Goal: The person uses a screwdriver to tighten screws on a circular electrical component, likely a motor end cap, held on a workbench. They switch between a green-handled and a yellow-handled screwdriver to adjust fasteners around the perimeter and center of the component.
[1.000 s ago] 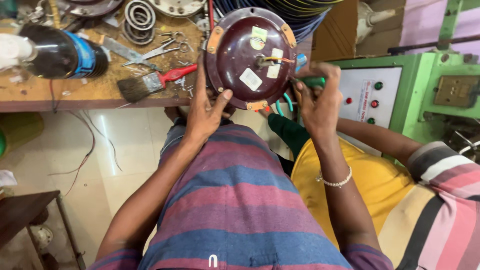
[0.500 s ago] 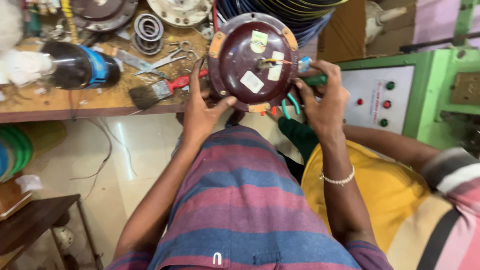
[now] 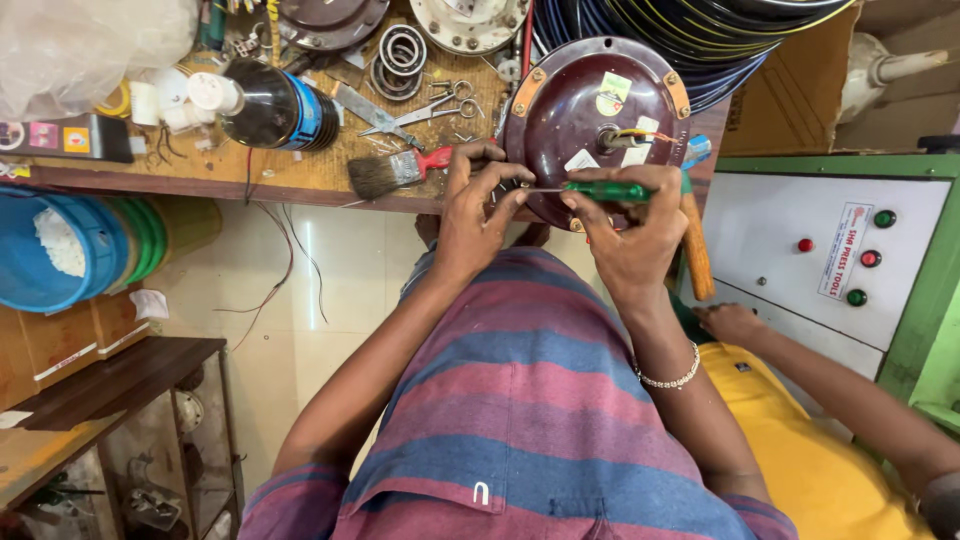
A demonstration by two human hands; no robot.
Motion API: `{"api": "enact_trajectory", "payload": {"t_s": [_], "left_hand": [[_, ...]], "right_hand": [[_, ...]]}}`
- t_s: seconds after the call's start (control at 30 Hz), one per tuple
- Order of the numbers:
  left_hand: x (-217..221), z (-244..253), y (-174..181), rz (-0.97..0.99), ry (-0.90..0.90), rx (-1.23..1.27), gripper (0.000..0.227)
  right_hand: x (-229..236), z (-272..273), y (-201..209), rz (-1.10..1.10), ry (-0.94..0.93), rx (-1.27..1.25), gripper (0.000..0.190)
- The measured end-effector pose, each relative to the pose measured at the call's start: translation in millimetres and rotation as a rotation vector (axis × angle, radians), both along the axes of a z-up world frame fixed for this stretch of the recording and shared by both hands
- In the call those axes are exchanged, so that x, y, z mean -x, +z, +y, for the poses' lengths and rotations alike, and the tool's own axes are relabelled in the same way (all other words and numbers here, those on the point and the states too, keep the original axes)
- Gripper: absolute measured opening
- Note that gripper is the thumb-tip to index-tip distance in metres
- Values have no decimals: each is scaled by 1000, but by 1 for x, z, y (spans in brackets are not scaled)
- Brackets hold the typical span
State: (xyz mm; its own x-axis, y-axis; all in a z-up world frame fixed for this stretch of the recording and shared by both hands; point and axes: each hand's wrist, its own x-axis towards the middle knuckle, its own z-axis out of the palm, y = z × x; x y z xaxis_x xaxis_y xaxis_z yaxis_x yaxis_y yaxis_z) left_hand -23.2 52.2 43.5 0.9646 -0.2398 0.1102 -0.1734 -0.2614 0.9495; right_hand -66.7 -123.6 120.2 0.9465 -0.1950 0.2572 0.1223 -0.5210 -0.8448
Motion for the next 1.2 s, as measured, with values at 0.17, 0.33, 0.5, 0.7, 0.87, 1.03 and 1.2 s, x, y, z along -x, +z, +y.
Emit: {"api": "enact_trajectory", "payload": {"t_s": [0.17, 0.33, 0.5, 0.7, 0.87, 1.03, 1.2], "left_hand": [[-5, 8, -7, 27, -54, 62, 23], [-11, 11, -8, 84, -110, 91, 29], [-10, 6, -8, 315, -123, 228, 24], [-8, 6, -9, 269, -112, 192, 22], [-8, 2, -4, 179, -113, 219, 22], [-2, -1, -6, 398, -6, 418, 74], [-3, -13, -22, 589, -26, 389, 86]], "right_hand": [[0, 1, -6, 16, -86, 125, 51], [3, -1, -9, -50, -56, 154, 47], [-5, 4, 6, -21, -72, 246, 45], [-22, 3, 47, 181, 52, 513, 41], [-28, 9, 66, 110, 453, 311, 24], [-32, 7, 51, 288, 180, 491, 36], [-38, -3, 36, 55, 399, 350, 42]]}}
